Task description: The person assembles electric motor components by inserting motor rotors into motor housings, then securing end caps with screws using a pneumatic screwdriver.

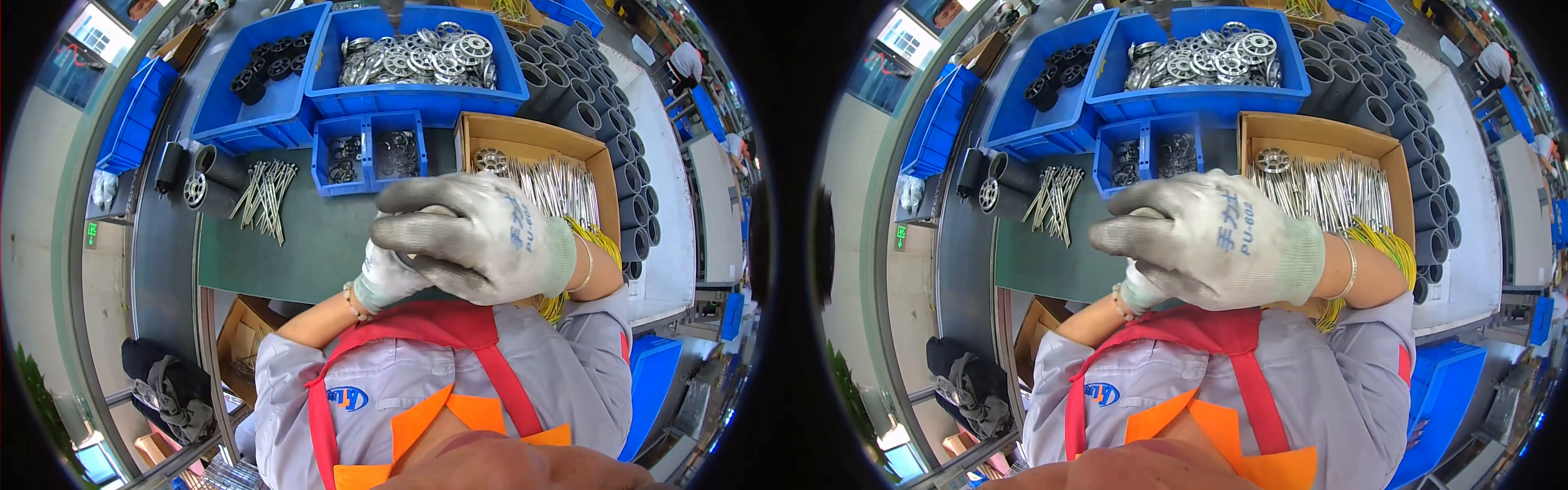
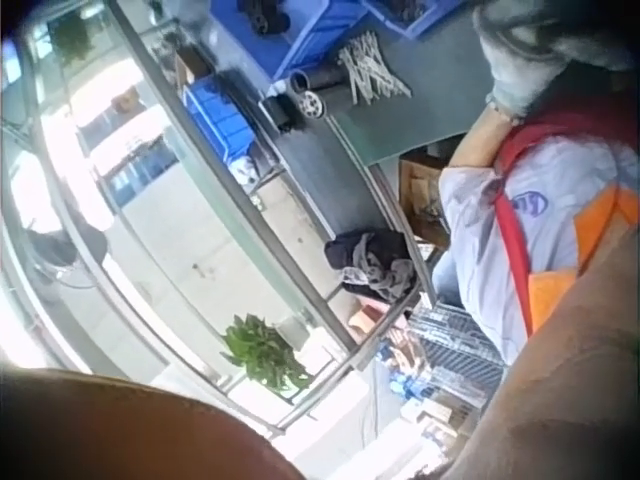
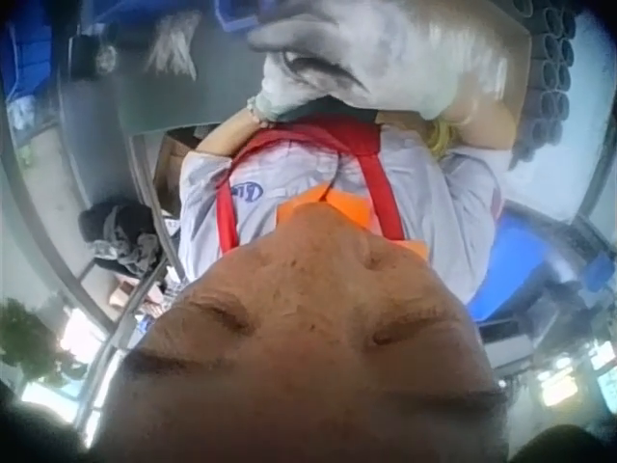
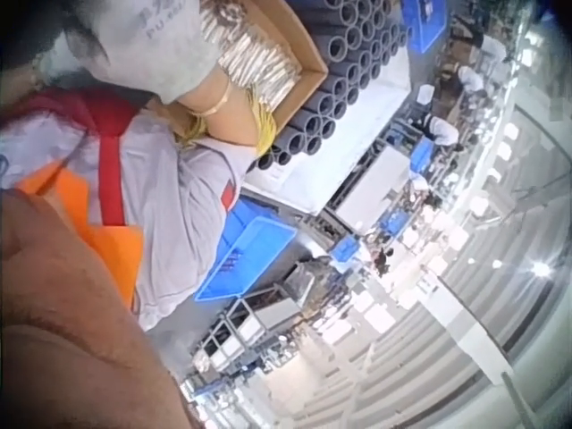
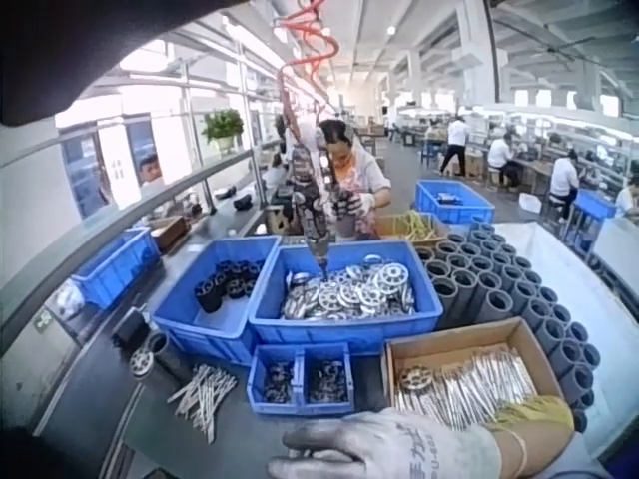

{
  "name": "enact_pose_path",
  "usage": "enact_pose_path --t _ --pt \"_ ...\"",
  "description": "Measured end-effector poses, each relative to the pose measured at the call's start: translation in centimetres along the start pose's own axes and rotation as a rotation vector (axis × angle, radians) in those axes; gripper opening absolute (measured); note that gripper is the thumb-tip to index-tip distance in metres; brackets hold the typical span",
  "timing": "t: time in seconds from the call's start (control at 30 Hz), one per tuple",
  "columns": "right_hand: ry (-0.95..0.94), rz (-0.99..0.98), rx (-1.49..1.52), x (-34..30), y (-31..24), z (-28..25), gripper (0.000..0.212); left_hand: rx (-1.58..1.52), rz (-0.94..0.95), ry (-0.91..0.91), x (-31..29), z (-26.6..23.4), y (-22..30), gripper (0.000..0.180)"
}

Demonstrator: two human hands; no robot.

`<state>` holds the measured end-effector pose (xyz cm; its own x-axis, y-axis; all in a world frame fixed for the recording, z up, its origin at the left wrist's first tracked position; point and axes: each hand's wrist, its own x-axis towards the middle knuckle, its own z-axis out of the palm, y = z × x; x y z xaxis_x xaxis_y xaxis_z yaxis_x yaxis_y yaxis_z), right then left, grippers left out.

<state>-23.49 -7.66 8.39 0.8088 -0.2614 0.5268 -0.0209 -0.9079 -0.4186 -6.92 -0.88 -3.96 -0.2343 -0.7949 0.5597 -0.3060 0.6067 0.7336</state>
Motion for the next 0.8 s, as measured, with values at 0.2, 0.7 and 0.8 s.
enact_pose_path --t 0.2,0.7,0.8 --pt "0.106 0.088 0.276 -0.2 2.1 -1.3 0.05 0.043 -0.343 0.276 -5.0 4.0 -4.5 0.101" --pt "0.176 0.65 -0.265 -5.1 21.8 9.1 0.046 0.095 -0.162 0.143 -5.9 3.4 -6.8 0.111" --pt "0.167 0.516 -0.29 -5.9 19.7 6.6 0.073 0.057 -0.154 0.121 -7.1 3.2 -7.9 0.108"
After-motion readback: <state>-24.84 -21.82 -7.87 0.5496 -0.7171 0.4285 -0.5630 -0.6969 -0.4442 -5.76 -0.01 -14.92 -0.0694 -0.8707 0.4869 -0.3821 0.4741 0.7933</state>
